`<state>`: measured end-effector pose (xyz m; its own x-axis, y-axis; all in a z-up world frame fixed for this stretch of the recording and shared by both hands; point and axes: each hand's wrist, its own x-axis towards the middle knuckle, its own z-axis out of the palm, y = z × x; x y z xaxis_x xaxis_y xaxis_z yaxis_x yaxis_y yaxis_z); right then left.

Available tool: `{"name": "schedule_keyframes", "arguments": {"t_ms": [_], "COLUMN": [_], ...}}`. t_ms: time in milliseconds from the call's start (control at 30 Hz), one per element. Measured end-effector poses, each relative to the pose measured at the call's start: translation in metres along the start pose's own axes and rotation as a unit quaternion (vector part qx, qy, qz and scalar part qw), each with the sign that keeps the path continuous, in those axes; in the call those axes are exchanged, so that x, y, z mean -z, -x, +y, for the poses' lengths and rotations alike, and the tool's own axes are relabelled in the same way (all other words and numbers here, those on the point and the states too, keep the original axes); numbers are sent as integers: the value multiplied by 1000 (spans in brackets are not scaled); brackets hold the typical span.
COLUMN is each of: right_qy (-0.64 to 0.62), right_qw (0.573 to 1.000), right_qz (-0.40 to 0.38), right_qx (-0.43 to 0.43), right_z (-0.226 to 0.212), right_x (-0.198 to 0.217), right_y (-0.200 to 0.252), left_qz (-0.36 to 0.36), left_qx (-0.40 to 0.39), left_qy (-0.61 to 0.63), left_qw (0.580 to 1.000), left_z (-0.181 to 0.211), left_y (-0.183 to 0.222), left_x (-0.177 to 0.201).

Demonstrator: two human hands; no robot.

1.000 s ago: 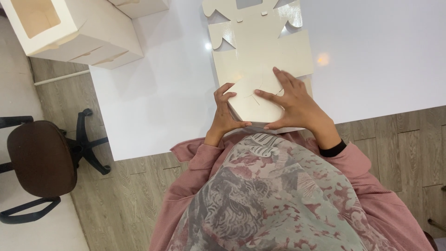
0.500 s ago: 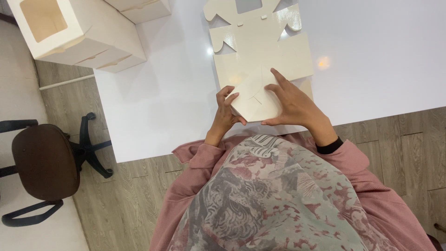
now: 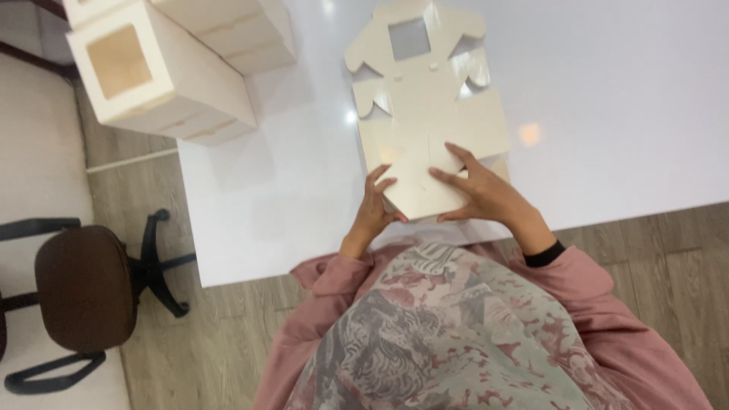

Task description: Folding a flat cardboard cutout into a finished box with a clear window.

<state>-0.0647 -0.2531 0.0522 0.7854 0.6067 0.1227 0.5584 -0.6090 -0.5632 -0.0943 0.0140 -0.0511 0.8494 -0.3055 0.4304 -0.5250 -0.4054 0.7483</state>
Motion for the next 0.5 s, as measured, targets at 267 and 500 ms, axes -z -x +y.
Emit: {"name": "schedule_keyframes", "arguments": {"t_ms": [267,500], "right_qy": [33,82], "right_qw": [999,989], "right_qz": [21,124], "right_qx": [-6,22], "right_z": [35,61], "right_x": [-21,-43], "right_y": [-4,-30], "left_qz": [-20,0], "left_qx": [26,87], "left_qy": [57,136], "left_qw": [998,987], "left_z": [-8,-32], "left_y": [-1,-4], "left_x": [1,-4]}}
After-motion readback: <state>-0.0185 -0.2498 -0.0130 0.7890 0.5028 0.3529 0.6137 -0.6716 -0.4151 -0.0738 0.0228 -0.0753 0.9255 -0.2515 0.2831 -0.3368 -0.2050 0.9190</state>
